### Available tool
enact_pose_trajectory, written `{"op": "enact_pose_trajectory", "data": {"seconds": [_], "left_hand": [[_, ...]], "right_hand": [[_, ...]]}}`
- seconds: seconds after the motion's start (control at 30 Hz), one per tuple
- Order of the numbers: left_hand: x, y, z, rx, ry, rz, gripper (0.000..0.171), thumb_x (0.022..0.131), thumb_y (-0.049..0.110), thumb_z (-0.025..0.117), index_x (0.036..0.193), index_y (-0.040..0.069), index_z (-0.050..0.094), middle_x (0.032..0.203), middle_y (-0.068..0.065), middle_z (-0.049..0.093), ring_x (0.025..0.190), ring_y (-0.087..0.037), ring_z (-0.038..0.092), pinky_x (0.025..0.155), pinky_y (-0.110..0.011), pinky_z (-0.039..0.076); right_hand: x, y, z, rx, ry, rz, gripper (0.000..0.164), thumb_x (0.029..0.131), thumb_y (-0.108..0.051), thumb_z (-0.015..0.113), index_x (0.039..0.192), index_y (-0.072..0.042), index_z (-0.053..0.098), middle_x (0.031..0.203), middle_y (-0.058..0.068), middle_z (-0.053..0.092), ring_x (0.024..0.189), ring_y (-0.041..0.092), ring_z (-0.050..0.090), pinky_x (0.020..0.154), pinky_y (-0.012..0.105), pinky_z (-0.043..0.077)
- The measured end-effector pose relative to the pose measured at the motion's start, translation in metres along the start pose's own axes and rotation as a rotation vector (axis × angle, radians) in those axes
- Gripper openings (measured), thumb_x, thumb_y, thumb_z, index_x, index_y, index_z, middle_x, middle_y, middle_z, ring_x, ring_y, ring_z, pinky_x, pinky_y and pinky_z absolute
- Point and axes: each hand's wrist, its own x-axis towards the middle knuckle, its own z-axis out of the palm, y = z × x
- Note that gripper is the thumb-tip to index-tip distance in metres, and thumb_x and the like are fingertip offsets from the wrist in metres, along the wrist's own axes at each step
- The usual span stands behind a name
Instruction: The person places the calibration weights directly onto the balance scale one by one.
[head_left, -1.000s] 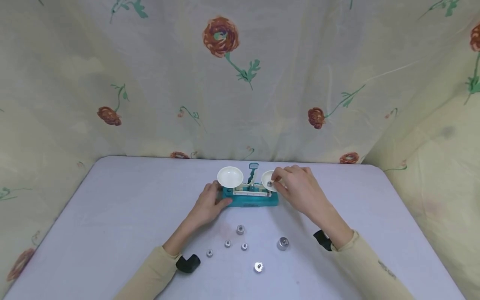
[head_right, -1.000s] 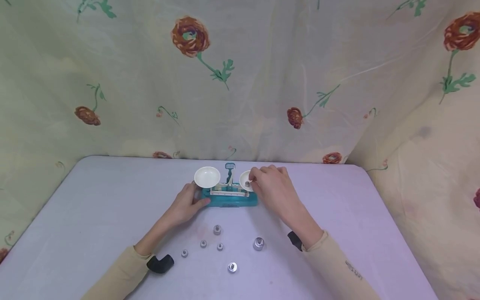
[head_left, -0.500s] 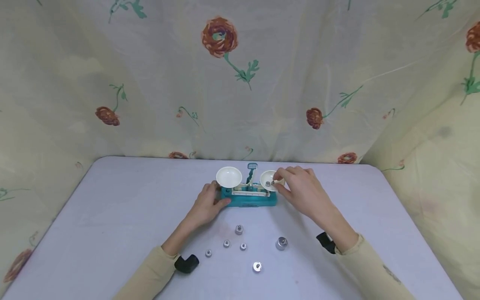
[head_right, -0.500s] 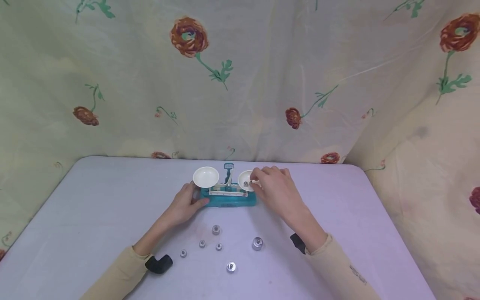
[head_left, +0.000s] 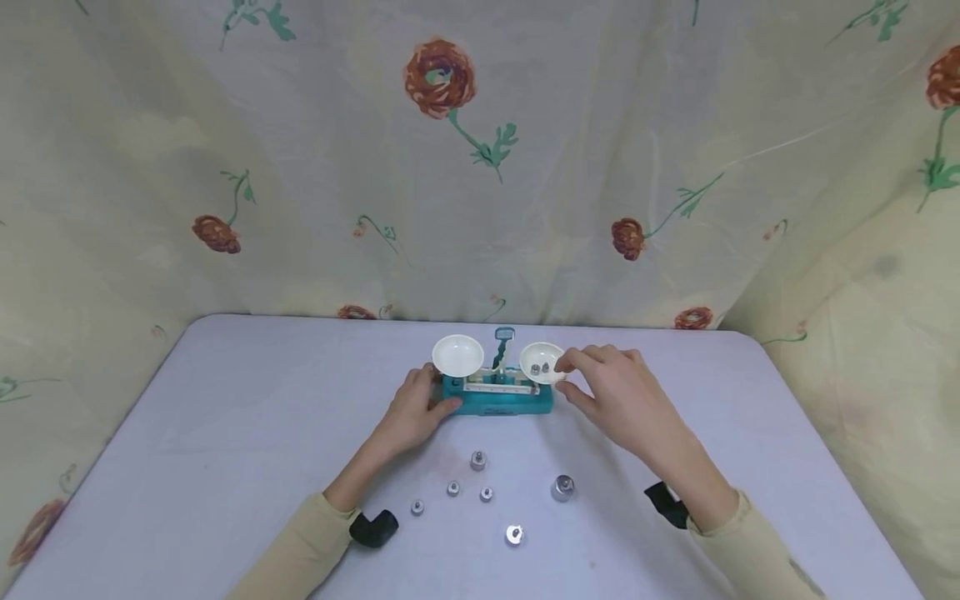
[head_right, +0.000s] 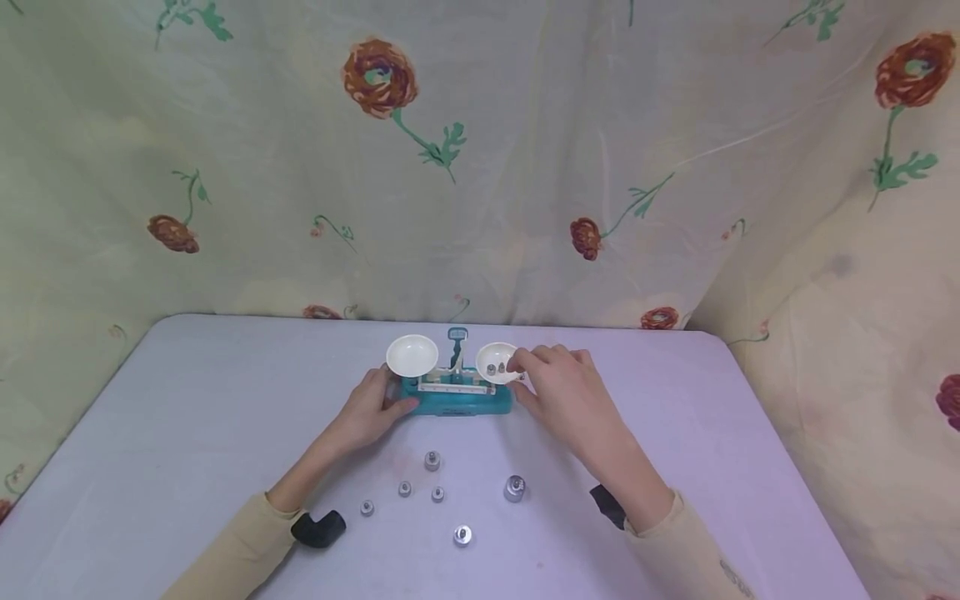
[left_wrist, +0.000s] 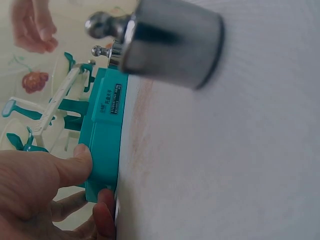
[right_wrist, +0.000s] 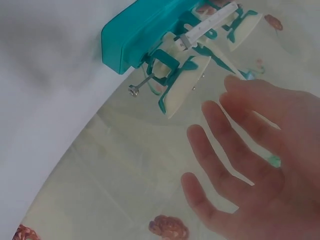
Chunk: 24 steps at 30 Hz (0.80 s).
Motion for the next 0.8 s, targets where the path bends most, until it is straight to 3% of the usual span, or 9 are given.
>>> {"op": "enact_pose_trajectory", "data": {"seconds": [0.3,0.57,0.8], "left_hand": [[0.001,-0.001,0.0,0.001,0.004,0.001,0.066,0.106,0.023,0.07,0.158,-0.007,0.042,0.149,-0.03,0.054,0.119,-0.036,0.061,0.099,-0.052,0.058],[0.0,0.0,0.001,0.002,0.004,-0.009,0.067,0.106,0.023,0.069,0.159,-0.006,0.04,0.15,-0.029,0.054,0.119,-0.034,0.061,0.098,-0.051,0.058],[0.0,0.0,0.001,0.01,0.009,0.002,0.068,0.106,0.023,0.07,0.159,-0.007,0.04,0.149,-0.029,0.055,0.108,-0.028,0.058,0.089,-0.044,0.056]], "right_hand": [[-0.022,-0.008,0.0,-0.039,-0.075,0.007,0.029,0.09,-0.026,0.089,0.116,-0.018,0.079,0.114,0.004,0.082,0.106,0.027,0.074,0.097,0.056,0.056],[-0.036,-0.011,-0.003,-0.053,-0.086,-0.024,0.028,0.089,-0.025,0.09,0.114,-0.019,0.079,0.111,0.0,0.081,0.104,0.025,0.073,0.095,0.057,0.056],[-0.047,-0.014,-0.002,-0.018,-0.183,-0.005,0.03,0.089,-0.026,0.09,0.115,-0.022,0.078,0.113,0.0,0.081,0.105,0.024,0.073,0.099,0.056,0.055]]}}
